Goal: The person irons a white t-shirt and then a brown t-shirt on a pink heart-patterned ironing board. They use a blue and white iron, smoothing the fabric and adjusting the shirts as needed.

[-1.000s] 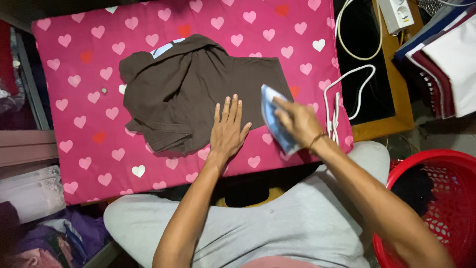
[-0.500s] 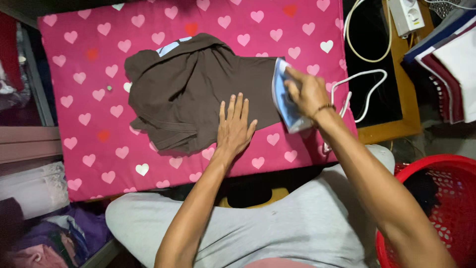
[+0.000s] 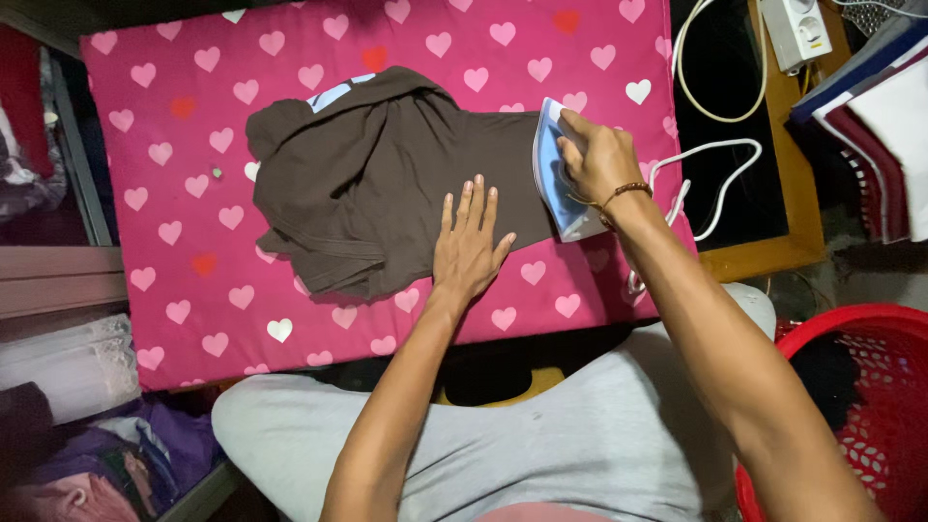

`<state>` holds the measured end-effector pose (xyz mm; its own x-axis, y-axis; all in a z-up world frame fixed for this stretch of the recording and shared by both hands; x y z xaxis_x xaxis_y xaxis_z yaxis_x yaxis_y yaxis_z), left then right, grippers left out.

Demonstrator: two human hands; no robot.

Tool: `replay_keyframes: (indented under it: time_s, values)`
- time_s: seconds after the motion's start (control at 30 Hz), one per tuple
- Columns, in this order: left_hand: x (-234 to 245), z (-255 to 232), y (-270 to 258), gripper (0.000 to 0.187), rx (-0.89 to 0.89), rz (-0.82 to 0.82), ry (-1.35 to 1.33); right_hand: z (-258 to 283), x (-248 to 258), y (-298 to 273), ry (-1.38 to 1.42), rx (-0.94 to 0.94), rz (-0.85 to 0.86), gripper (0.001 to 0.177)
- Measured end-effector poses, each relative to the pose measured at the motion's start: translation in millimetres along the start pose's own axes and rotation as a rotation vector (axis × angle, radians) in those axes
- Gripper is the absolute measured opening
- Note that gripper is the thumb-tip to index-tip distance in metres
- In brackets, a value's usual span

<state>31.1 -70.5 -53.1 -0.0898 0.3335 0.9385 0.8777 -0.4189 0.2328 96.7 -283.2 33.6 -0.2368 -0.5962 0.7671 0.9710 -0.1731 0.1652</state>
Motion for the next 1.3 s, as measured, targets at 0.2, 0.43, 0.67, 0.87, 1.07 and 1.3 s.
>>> replay_keyframes:
  time_s: [0.2,0.43,0.67,0.87,1.07,1.3]
  values:
    - [-1.7,1.1,1.7,0.077,-0.016,-0.008,0.016,-4.8,9.5,-53.1,0.012,-0.011,0.089,0.036]
    - [-1.6,1.2,-0.6,0.077,-0.027,-0.047,0.004,-2.4,14.3,-73.9,-0.101,0.159,-0.021,0.033]
    - [6.6,5.9,-4.9,0.076,-0.019,-0.023,-0.058,-19.7,-14.2,-3.1,0.08,-0.201,-0.003,0.039]
    - [7.1,9.6,-5.5,0.076,-0.038,-0.003,-0.061,1.9,-7.2,-46.1,0.011,-0.211,0.159,0.04]
    - [6.2,7.7,-6.5,0.076,-0.025,-0.008,-0.05,15.4,-19.3,-60.8,0.045,-0.204,0.274,0.04]
    - [11.3,14.5,-9.7,0.073,-0.004,-0.026,-0.165,34.8,-25.4,2.1,0.065,-0.229,0.125,0.042]
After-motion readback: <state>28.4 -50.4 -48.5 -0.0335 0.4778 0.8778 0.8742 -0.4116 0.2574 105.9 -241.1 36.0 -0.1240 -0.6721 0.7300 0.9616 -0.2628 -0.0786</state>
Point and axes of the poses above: each hand's wrist, its own y-axis towards the middle knuckle, its own x-axis out of the back of the hand, z = x × y, the point moved 3 cm from there along y, towards the middle knuckle, and after that the axes turned 10 degrees about -z, right-handed, at the moved point
